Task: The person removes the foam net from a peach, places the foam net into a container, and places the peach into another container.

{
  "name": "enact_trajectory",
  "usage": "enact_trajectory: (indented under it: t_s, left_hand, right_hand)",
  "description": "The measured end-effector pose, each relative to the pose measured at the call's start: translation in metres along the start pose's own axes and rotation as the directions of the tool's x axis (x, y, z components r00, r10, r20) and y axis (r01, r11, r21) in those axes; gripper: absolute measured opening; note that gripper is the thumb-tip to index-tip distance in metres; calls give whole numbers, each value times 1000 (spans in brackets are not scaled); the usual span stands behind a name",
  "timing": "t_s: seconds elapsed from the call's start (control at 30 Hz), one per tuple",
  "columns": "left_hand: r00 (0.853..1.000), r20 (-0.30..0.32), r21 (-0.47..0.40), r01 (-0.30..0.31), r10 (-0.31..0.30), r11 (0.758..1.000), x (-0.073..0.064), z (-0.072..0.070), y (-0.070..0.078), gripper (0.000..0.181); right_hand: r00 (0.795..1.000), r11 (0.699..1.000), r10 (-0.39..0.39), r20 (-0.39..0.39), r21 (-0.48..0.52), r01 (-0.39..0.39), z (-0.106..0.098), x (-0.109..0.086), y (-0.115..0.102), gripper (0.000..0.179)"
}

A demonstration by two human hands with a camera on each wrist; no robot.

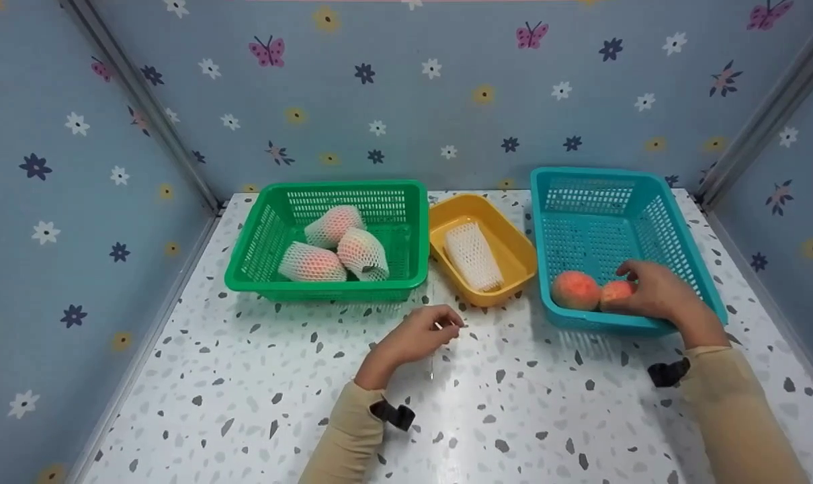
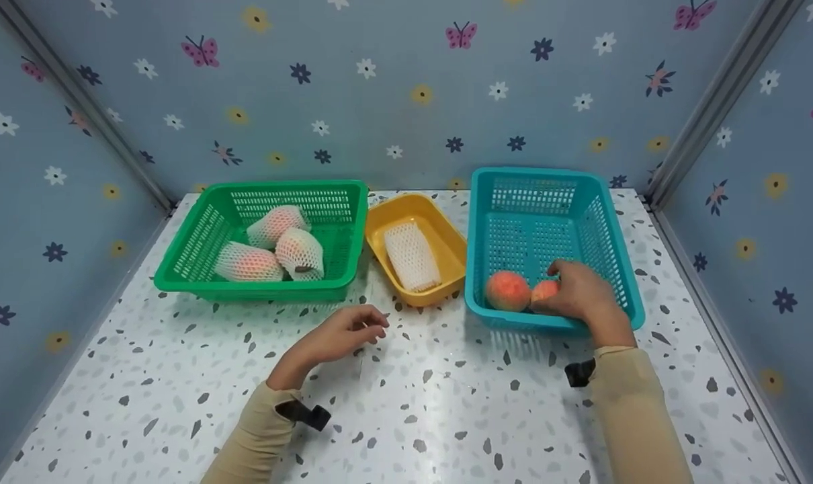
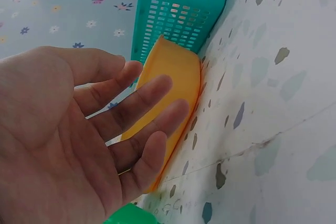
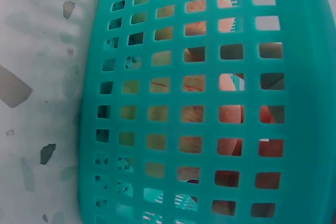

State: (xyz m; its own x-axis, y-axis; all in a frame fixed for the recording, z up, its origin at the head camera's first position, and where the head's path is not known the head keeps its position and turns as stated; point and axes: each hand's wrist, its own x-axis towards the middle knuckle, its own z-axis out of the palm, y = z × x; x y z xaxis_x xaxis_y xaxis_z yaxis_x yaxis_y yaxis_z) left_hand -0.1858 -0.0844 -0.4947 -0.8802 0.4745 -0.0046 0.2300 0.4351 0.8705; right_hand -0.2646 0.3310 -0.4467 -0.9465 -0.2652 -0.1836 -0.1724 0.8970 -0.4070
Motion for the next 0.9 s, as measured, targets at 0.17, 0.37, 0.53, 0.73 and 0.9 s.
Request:
enact_trajectory:
  t_s: [0.17, 0.37, 0.53, 0.73, 0.9]
  left_hand:
    - [1000, -3, -8, -1, 1, 1000, -10, -5, 8, 19]
    - [999, -5, 17, -33, 33, 999, -25, -12, 27, 15]
    - [997, -3, 28, -74, 74, 997, -34, -16, 41, 15]
    - [995, -33, 71, -89, 92, 993, -45, -21, 51, 16]
    - [994, -61, 57, -83, 86, 995, -48, -30, 53, 17]
  right_hand:
    - [1000, 1000, 28, 13, 2, -28, -5, -4, -11, 82]
    - [987, 997, -60, -149, -62, 51, -8, -18, -44, 57]
    - [892, 972, -236, -385, -82, 221, -3, -37, -77, 22]
    - [700, 894, -418, -579, -127, 429, 9, -45, -110, 8]
    - [656, 849, -498, -566, -166, 501, 34, -42, -135, 14]
